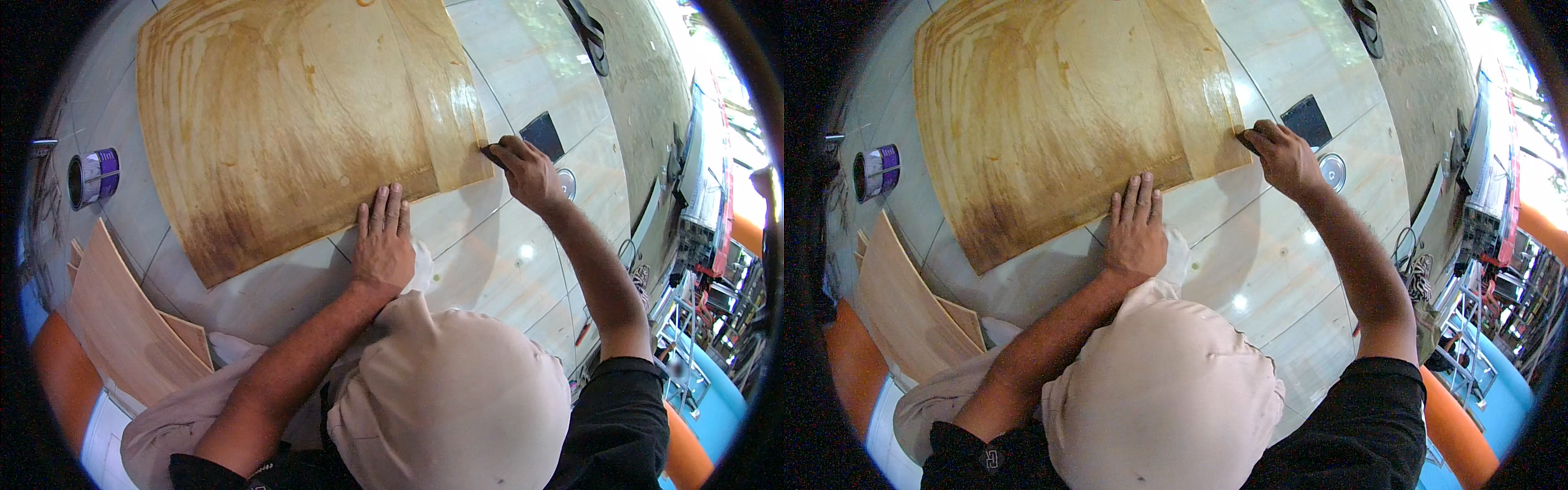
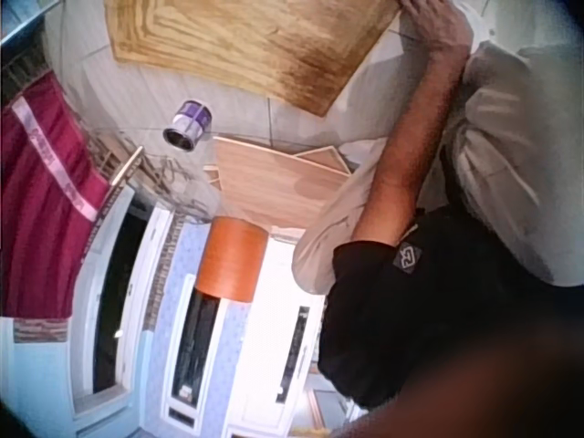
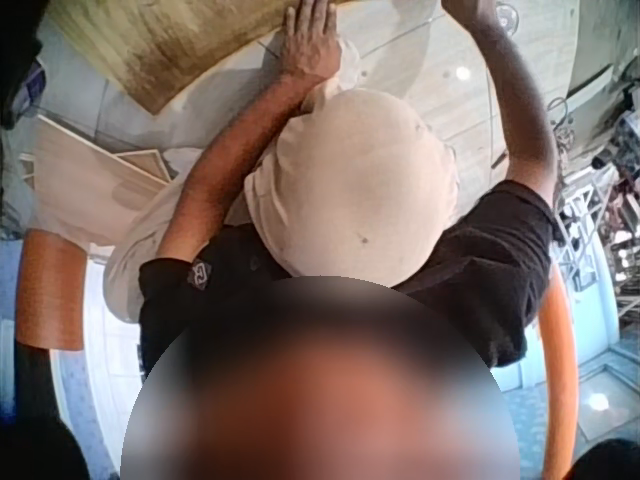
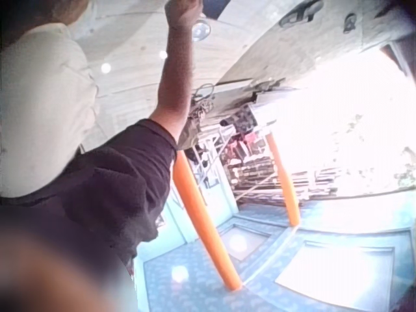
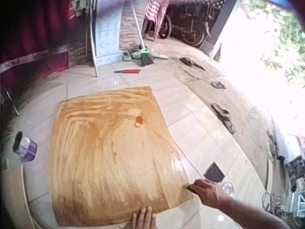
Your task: The person sits on the floor and applies a liquid wood stain to a flat wooden board using a small sponge. They spread the stain evenly across the surface, then pour more from a can and continue spreading until the board is fully coated.
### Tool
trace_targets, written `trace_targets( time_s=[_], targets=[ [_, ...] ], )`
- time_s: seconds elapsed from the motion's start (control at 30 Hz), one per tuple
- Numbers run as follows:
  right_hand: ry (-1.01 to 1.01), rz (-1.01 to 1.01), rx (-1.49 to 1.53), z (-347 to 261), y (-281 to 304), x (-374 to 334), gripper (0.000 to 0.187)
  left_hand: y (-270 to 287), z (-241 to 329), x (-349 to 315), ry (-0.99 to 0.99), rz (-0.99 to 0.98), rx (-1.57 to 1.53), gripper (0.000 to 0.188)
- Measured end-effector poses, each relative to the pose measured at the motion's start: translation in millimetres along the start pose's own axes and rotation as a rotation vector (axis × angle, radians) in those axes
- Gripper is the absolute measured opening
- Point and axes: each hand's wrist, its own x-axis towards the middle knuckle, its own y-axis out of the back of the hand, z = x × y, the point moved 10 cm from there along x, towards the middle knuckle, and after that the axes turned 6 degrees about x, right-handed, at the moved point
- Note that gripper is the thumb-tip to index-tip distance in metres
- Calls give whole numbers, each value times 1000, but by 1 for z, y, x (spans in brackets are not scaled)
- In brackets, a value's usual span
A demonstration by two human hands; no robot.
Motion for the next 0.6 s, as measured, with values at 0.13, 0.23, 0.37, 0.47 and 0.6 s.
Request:
trace_targets(
  time_s=[0.13, 0.23, 0.37, 0.47, 0.6],
  targets=[
    [-16, 4, -9, -3, -7, -23, 35, 1, 0, 0, -5, 6, -11, 60],
    [8, 1, -16, -15, -9, -41, 33, 0, 0, -1, -2, -15, -15, 60],
    [-21, -30, 44, -22, 3, -43, 37, 0, 0, 0, -16, -13, -24, 60],
    [-26, 158, 74, -6, 36, 6, 33, 3, 0, -1, -16, 12, -42, 60],
    [7, 235, 92, 24, 46, 106, 23, 5, 1, 0, -19, 24, -20, 60]
  ],
)
